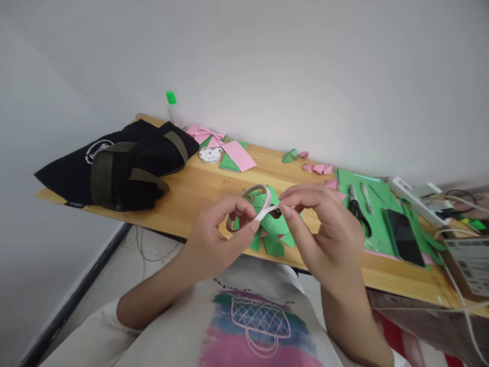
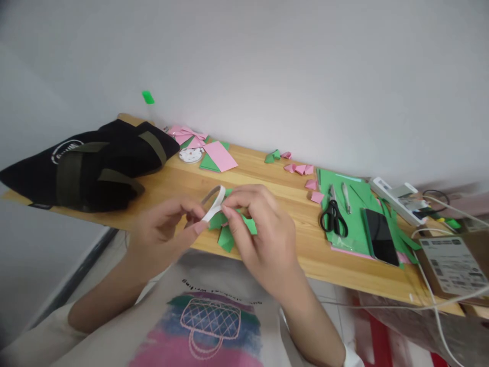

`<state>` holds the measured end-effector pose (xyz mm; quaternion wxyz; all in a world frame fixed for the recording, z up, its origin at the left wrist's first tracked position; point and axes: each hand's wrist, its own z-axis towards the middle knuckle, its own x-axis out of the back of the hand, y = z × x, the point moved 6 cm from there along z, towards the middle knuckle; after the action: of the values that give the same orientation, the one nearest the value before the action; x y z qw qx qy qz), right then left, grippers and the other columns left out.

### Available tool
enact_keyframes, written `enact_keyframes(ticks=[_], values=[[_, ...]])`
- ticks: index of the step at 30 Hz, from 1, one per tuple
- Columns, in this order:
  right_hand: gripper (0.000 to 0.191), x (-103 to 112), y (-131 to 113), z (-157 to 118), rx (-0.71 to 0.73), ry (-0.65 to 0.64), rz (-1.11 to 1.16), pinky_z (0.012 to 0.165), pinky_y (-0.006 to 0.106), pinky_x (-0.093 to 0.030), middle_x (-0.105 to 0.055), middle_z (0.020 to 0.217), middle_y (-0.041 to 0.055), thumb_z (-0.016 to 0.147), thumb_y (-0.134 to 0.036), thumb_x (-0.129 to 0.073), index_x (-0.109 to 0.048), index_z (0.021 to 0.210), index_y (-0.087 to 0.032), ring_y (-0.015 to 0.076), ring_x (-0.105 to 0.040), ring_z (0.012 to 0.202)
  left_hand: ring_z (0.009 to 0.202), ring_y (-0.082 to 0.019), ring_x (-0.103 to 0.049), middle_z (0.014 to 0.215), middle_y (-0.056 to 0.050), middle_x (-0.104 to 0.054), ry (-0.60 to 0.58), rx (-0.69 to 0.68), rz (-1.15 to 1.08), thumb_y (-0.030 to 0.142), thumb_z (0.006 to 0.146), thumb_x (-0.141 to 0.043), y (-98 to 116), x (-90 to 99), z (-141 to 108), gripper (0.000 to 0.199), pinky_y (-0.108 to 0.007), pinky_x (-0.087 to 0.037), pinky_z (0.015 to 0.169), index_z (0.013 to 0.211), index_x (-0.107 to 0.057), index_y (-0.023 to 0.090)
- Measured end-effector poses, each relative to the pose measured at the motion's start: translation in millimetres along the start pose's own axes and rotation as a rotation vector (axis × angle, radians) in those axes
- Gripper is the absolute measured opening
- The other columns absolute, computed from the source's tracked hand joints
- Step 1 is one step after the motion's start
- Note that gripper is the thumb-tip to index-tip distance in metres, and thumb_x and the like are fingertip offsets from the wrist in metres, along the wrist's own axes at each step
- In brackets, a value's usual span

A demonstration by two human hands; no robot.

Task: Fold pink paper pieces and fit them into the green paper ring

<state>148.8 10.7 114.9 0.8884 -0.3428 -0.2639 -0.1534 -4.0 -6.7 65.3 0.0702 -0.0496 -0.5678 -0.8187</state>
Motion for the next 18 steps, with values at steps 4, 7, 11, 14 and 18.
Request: enact_keyframes(ticks=[4, 7, 11, 14, 18], values=[[0.014, -5, 8, -6, -0.123, -0.01, 0.198, 0.077, 0.031, -0.055, -0.069, 0.093, 0.0016, 0.088, -0.013, -0.061, -0.062, 0.098, -0.022, 0.0152, -0.066, 0.088, 0.047, -0.009, -0.057, 0.065, 0.003, -0.067, -0.158, 0.29, -0.451, 0.021, 0.078, -0.062, -12, -17.1, -1, 0.013, -0.023, -0.045, 0.047, 0.078, -0.048, 0.02], [0.036, -9, 12, -10, -0.177, -0.037, 0.31, 0.078, 0.035, -0.058, -0.069, 0.104, 0.0039, 0.086, -0.013, -0.063, -0.057, 0.119, -0.025, 0.0171, -0.067, 0.089, 0.044, -0.008, -0.054, 0.057, 0.004, -0.065, -0.15, 0.346, -0.553, 0.019, 0.072, -0.065, -13, -18.0, 1, 0.017, -0.02, -0.041, 0.045, 0.076, -0.049, 0.02], [0.055, -8, 14, -13, -0.196, -0.048, 0.33, 0.078, 0.039, -0.061, -0.068, 0.106, 0.0055, 0.087, -0.015, -0.061, -0.045, 0.137, -0.028, 0.019, -0.068, 0.088, 0.044, -0.011, -0.055, 0.051, 0.002, -0.065, -0.211, 0.412, -0.543, 0.029, 0.075, -0.066, -14, -21.0, 1, 0.013, -0.022, -0.04, 0.044, 0.077, -0.057, 0.02], [0.05, -8, 14, -12, -0.18, -0.081, 0.318, 0.079, 0.039, -0.061, -0.066, 0.106, 0.0049, 0.087, -0.014, -0.06, -0.051, 0.134, -0.028, 0.0185, -0.068, 0.088, 0.034, -0.009, -0.045, 0.041, 0.005, -0.056, -0.208, 0.434, -0.452, 0.038, 0.084, -0.058, -14, -22.4, 0, 0.019, -0.022, -0.033, 0.038, 0.082, -0.063, 0.02], [0.043, -6, 12, -9, -0.13, -0.125, 0.218, 0.076, 0.037, -0.059, -0.061, 0.105, 0.0055, 0.086, -0.014, -0.061, -0.06, 0.127, -0.028, 0.0179, -0.063, 0.089, 0.032, -0.008, -0.041, 0.038, 0.008, -0.05, -0.156, 0.364, -0.311, 0.037, 0.09, -0.052, -11, -20.4, -1, 0.021, -0.022, -0.032, 0.036, 0.083, -0.065, 0.022]])
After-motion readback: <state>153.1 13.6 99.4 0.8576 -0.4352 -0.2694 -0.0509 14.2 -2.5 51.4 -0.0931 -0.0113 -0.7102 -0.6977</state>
